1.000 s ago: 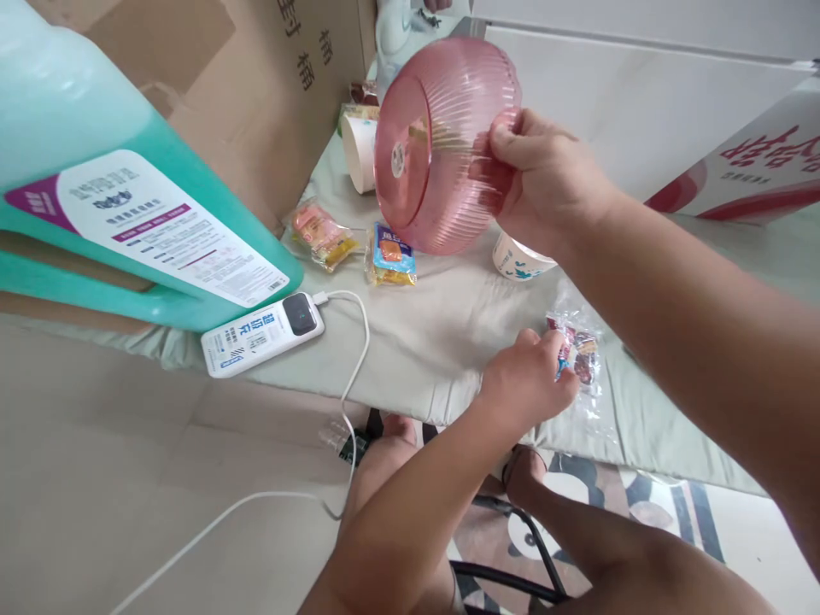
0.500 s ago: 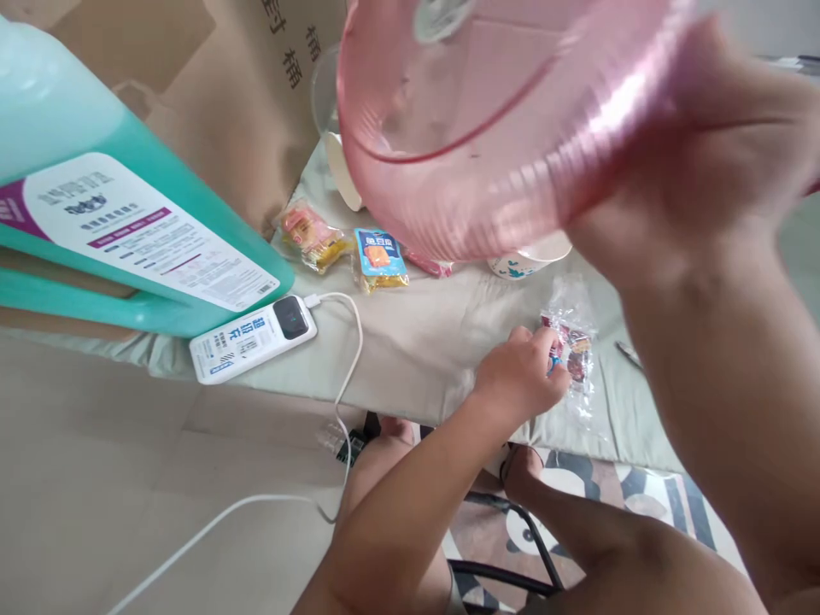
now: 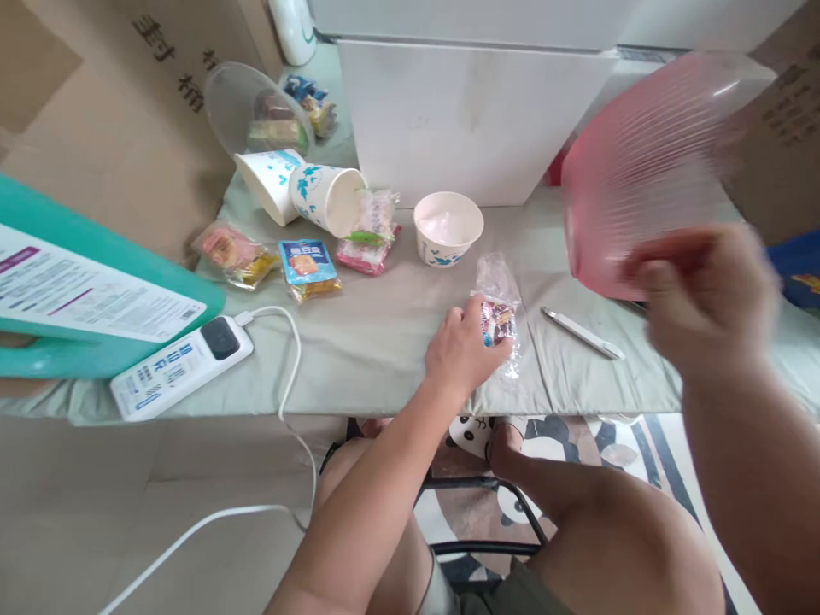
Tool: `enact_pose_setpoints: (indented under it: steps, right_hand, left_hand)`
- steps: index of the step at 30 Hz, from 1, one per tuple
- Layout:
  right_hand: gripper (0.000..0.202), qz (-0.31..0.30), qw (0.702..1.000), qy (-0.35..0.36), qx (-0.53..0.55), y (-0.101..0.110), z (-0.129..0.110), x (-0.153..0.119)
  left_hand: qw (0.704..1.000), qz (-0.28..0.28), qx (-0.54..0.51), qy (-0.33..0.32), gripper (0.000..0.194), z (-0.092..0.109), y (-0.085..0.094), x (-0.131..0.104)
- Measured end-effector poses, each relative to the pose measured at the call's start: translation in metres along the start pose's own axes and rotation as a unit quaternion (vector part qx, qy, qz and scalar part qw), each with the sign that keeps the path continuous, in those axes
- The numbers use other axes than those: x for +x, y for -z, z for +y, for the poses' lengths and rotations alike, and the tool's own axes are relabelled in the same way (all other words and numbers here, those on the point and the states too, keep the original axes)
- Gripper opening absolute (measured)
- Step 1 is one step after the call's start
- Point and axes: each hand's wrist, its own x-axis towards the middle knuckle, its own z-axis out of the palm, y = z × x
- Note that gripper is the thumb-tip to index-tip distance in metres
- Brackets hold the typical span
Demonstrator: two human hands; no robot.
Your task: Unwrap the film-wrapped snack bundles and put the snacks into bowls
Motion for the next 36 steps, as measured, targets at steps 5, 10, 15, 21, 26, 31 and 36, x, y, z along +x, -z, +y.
enact_pose_setpoints:
  steps: [5,10,15,21,26,31,36]
  right_hand:
    - [0.011,-0.097,0.988,0.063,-0.106,-0.029,0.027,-0.010]
    - [0.025,-0.148,0.966,0.087,-0.195,-0.052,0.050,-0.013]
    - [0.018,-0.194,0.959,0.074,-0.193,-0.051,0.058,-0.018]
    - [0.024,-0.166,0.963,0.192,-0.090,-0.070,-0.035,0.026]
    - [0.056,-0.241,0.922,0.281,-0.110,-0.172,-0.154,0.097]
    - [0.042,-0.299,0.882,0.305,-0.201,-0.241,-0.202,0.138]
    - [0.046,-0.218,0.902,0.304,-0.215,-0.222,-0.221,0.148]
  left_hand:
    - [0.999,0.044,0.017,-0.018,0.063,0.004,-0.009,0.005]
    - [0.997,0.049,0.056,-0.010,0.062,0.008,-0.013,-0.001]
    - [0.994,0.048,0.096,0.003,0.055,0.008,-0.010,-0.008]
    - [0.998,0.028,0.059,0.002,0.054,0.002,-0.004,-0.006]
    - [1.000,0.008,0.028,-0.010,0.048,-0.004,-0.001,-0.005]
    - [0.999,0.013,0.041,-0.029,0.044,-0.011,-0.005,-0.008]
    - [0.999,0.003,0.038,-0.039,0.047,-0.012,-0.001,-0.011]
